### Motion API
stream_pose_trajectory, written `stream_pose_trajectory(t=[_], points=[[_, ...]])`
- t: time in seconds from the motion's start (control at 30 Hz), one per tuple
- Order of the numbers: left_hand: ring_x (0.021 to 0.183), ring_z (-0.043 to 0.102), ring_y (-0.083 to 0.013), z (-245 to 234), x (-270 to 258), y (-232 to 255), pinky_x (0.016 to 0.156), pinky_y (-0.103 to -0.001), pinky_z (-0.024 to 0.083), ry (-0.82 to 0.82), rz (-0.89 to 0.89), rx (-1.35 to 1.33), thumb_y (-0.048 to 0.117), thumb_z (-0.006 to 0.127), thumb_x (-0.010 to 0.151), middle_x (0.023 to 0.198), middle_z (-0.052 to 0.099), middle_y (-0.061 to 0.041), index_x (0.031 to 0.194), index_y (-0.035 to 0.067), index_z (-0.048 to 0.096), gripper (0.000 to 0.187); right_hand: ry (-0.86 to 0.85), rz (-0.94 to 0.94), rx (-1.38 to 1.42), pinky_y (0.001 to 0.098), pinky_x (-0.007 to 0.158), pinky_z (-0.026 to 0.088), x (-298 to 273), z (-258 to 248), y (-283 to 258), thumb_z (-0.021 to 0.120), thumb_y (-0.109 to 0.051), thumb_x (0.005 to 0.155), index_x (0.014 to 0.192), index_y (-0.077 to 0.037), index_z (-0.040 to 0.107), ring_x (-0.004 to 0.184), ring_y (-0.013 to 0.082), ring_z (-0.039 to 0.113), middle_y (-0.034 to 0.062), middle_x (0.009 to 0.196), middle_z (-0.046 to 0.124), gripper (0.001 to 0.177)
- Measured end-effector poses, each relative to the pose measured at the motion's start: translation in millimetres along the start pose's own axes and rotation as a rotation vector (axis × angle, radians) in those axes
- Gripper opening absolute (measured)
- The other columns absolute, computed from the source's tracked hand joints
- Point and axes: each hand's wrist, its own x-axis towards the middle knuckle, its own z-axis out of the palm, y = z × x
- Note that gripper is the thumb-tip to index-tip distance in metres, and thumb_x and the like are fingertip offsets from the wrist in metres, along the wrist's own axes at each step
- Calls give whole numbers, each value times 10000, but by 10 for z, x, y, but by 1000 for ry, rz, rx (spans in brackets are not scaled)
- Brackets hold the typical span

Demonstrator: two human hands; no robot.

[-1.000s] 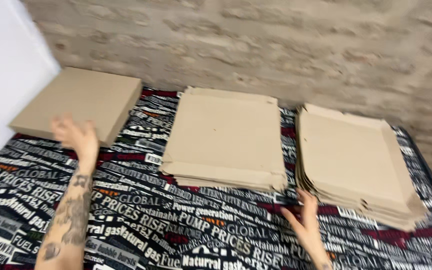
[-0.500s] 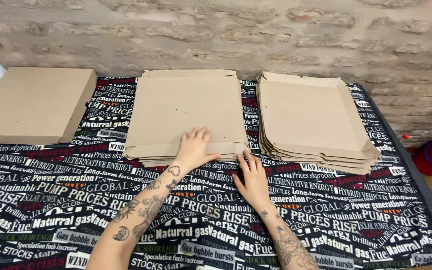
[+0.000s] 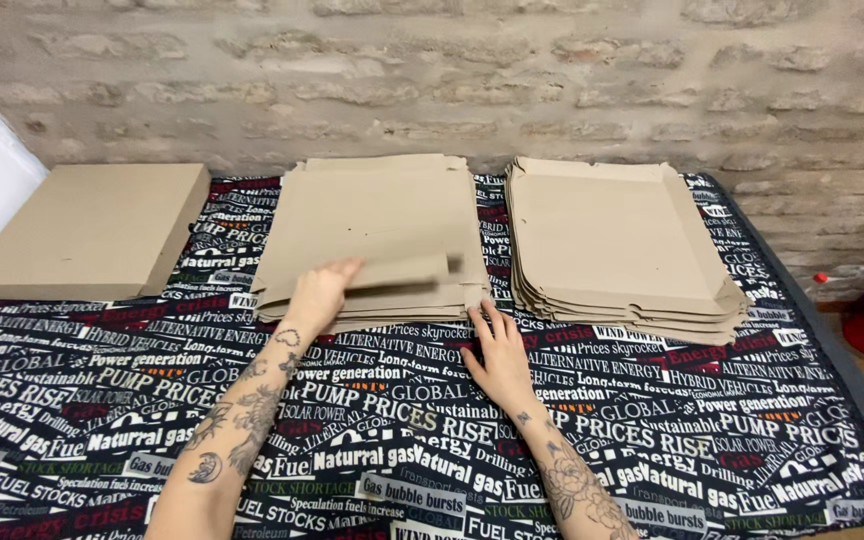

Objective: The person assembles cardboard pizza boxes by folding the pre-scored edges and tucking in the flaps, placing each completed box to the side.

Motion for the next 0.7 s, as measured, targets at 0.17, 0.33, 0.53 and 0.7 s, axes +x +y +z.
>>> stream_pose_trajectory(t=[0.17,0.33,0.53,0.7], points=[[1200,743,-363,-1057,69,-314,986,-523,617,354,-169,-95,-18,555,924,1299,775,-129,1492,249,642,634,39,-23,24,549,1197,412,-4,-58,-96,721,-294,970,1661,-154,381,1506,413,336,165,1701,284,783],[1239,672,-403,-1748,-112,-586,979,-511,562,872,-140,-470,54,536,1136,1312,754,-153,1493,119,651,380,457,-234,-117,560,1280,290,-52,-134,-264,790,-340,907,1664,-47,386,1590,442,287,237,1748,289,907],[1508,442,-484,-2391,-383,229,1233,-653,356,646,-681,-1308,351,789,1071,1548,470,-354,1566,-109,332,815,964,-539,-361,610,1238,418,-1,302,-251,861,-314,769,1543,-241,579,1492,385,473,58,1583,587,827],[1315,678,-281,-1914,-218,252,1142,-440,564,112,-746,-1534,239,742,899,1469,684,-133,1532,57,531,691,872,-600,-359,558,1274,250,-55,-172,-431,772,-186,1043,1486,-186,604,1488,288,490,45,1539,622,474]])
